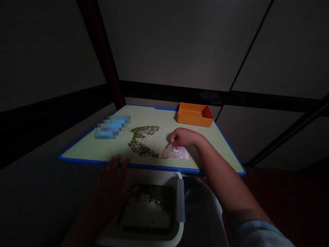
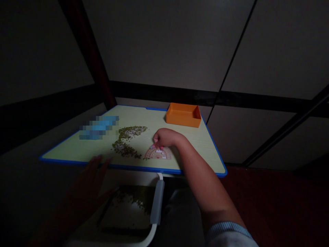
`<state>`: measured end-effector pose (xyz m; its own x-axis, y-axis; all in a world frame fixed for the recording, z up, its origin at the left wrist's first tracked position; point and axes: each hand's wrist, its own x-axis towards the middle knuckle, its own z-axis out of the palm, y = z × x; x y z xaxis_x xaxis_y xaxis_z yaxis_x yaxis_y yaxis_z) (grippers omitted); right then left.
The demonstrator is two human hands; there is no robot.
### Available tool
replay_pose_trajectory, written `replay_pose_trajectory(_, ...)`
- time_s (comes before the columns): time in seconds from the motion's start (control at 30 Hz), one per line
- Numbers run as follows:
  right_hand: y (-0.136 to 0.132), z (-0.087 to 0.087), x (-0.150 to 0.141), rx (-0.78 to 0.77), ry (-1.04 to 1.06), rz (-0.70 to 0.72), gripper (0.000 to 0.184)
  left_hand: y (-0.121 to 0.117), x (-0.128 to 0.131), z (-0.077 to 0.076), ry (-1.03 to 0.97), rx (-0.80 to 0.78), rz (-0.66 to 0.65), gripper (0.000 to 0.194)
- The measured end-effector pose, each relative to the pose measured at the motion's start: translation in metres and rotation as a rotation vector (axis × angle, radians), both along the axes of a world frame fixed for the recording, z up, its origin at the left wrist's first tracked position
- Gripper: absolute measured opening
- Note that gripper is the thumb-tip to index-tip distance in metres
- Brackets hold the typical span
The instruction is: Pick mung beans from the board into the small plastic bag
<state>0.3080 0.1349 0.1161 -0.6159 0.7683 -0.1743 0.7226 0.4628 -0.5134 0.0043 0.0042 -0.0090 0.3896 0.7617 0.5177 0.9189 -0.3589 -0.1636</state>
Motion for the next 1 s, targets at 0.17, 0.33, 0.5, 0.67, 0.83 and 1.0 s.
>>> replay_pose_trajectory(0.17,-0.0001,0.0009,0.0034,-0.097,0.043,0.003,0.018,-0.0001,-0.0002,-0.0003,-0.02,-0.003,-0.006,0.081)
replay_pose_trajectory(0.33,-0.0012,0.0027,0.0043,-0.084,0.015,-0.008,0.014,-0.0015,0.0004,0.0011,0.008,0.026,-0.009,0.08)
replay_pose_trajectory(0.5,0.0003,0.0007,0.0048,-0.073,-0.013,0.014,0.016,-0.0019,-0.0003,0.0023,0.032,0.042,-0.006,0.081)
replay_pose_trajectory(0.67,0.0007,0.0011,0.0066,-0.099,-0.058,0.018,0.014,-0.0013,-0.0003,0.0017,0.04,0.025,0.002,0.08)
replay_pose_trajectory(0.83,-0.0026,0.0015,0.0031,-0.209,-0.065,0.013,0.018,-0.0029,0.0024,0.0042,0.026,0.015,0.018,0.079)
replay_pose_trajectory(1.0,-0.0042,0.0032,0.0042,-0.194,-0.03,0.05,0.021,-0.004,0.0035,0.0056,0.043,-0.005,0.042,0.079)
